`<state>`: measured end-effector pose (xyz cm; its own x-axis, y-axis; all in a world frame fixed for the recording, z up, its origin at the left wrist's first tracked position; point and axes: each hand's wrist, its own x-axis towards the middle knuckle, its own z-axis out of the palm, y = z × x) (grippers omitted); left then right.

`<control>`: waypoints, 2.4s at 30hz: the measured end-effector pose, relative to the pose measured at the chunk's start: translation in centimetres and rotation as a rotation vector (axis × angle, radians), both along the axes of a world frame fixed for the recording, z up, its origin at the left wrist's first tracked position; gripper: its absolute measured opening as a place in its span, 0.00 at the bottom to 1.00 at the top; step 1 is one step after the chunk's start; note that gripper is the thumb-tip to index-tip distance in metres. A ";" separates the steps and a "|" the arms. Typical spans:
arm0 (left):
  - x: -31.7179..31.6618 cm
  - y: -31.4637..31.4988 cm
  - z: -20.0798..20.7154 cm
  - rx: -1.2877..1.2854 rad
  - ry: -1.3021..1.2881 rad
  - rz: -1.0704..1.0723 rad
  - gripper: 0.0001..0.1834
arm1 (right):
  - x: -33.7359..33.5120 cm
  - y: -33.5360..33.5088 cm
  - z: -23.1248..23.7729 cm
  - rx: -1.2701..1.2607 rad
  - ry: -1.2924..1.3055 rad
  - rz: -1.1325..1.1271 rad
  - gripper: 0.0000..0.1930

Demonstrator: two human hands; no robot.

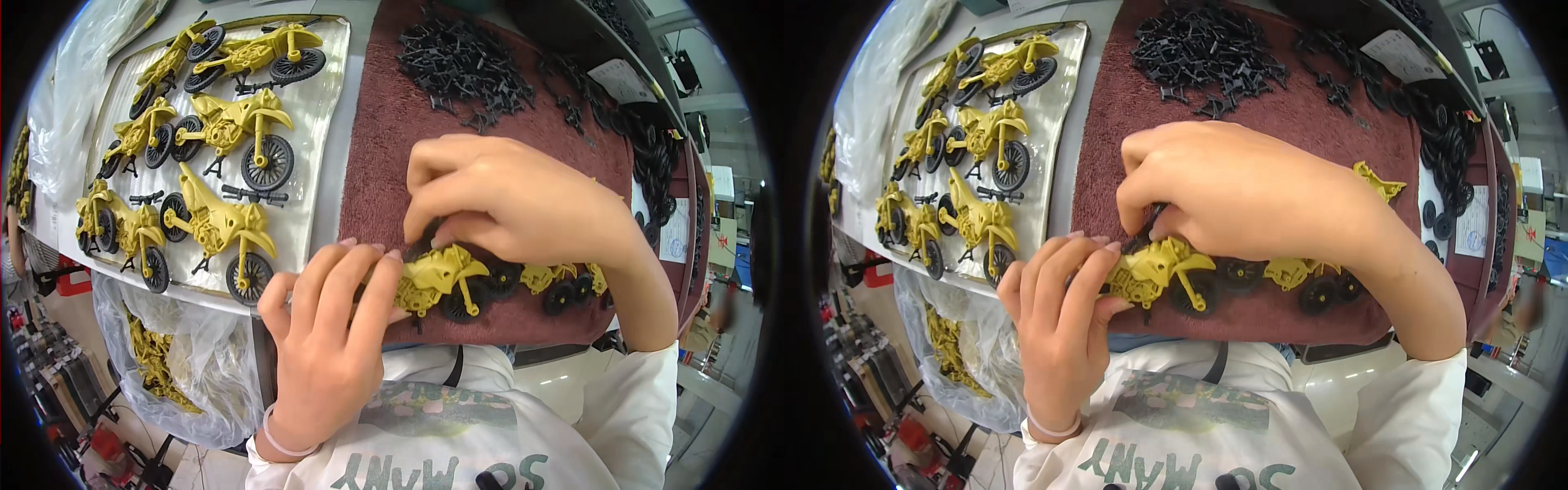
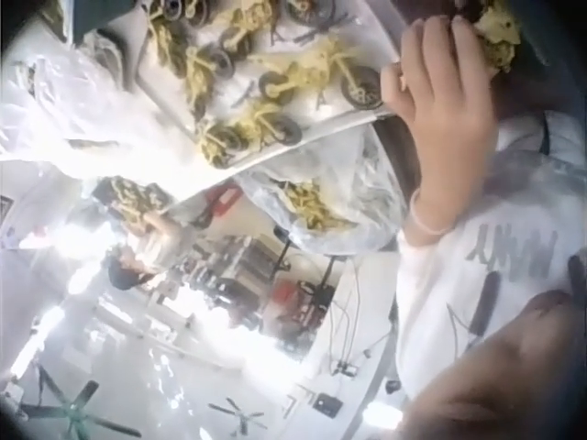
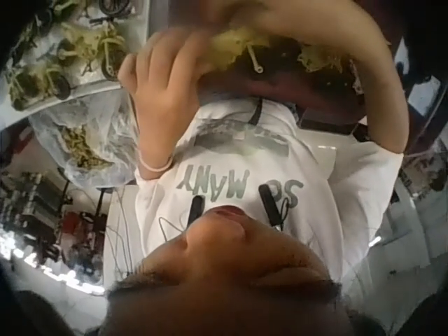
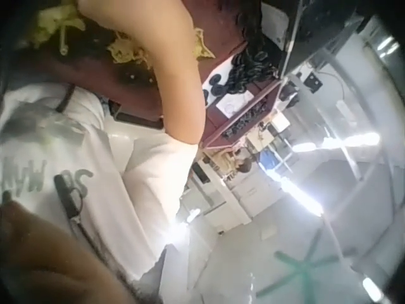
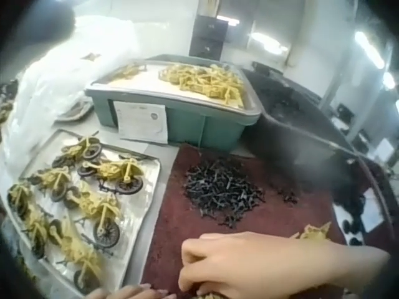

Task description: The person assembles a toy motorcycle by hand, connecting yellow plastic toy motorcycle chassis, toy wheels, and toy body panels.

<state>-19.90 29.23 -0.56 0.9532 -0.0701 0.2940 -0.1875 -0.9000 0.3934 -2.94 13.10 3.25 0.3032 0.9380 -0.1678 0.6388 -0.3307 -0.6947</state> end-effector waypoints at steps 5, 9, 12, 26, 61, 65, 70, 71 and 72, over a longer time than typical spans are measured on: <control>0.3 0.0 0.0 0.023 -0.016 0.007 0.15 | 1.4 0.9 0.4 -0.087 0.035 0.080 0.06; 0.4 0.1 0.1 0.005 0.007 0.006 0.14 | 2.3 1.0 1.4 -0.127 0.186 0.016 0.09; 0.4 -0.1 1.1 0.035 0.110 0.004 0.19 | 2.6 1.2 1.3 -0.193 0.287 -0.042 0.08; 1.1 0.0 0.4 -0.068 0.008 0.033 0.10 | 2.6 2.6 1.3 -0.432 0.243 0.074 0.09; 1.2 0.4 0.6 -0.075 0.000 -0.001 0.09 | 3.1 1.7 1.0 -0.244 0.287 0.135 0.09; 1.2 0.1 0.9 -0.046 0.019 0.036 0.09 | 3.0 1.3 1.3 -0.224 0.239 0.108 0.11; 1.2 -0.4 1.0 -0.035 0.035 0.056 0.09 | 1.3 -0.7 2.7 -0.096 0.120 -0.074 0.14; 1.1 -0.1 0.8 -0.021 0.045 0.057 0.09 | 0.3 -0.5 2.6 -0.041 0.115 -0.163 0.15; 1.1 -0.1 0.8 -0.018 0.045 0.042 0.10 | -0.8 -0.5 2.8 -0.087 0.078 -0.219 0.17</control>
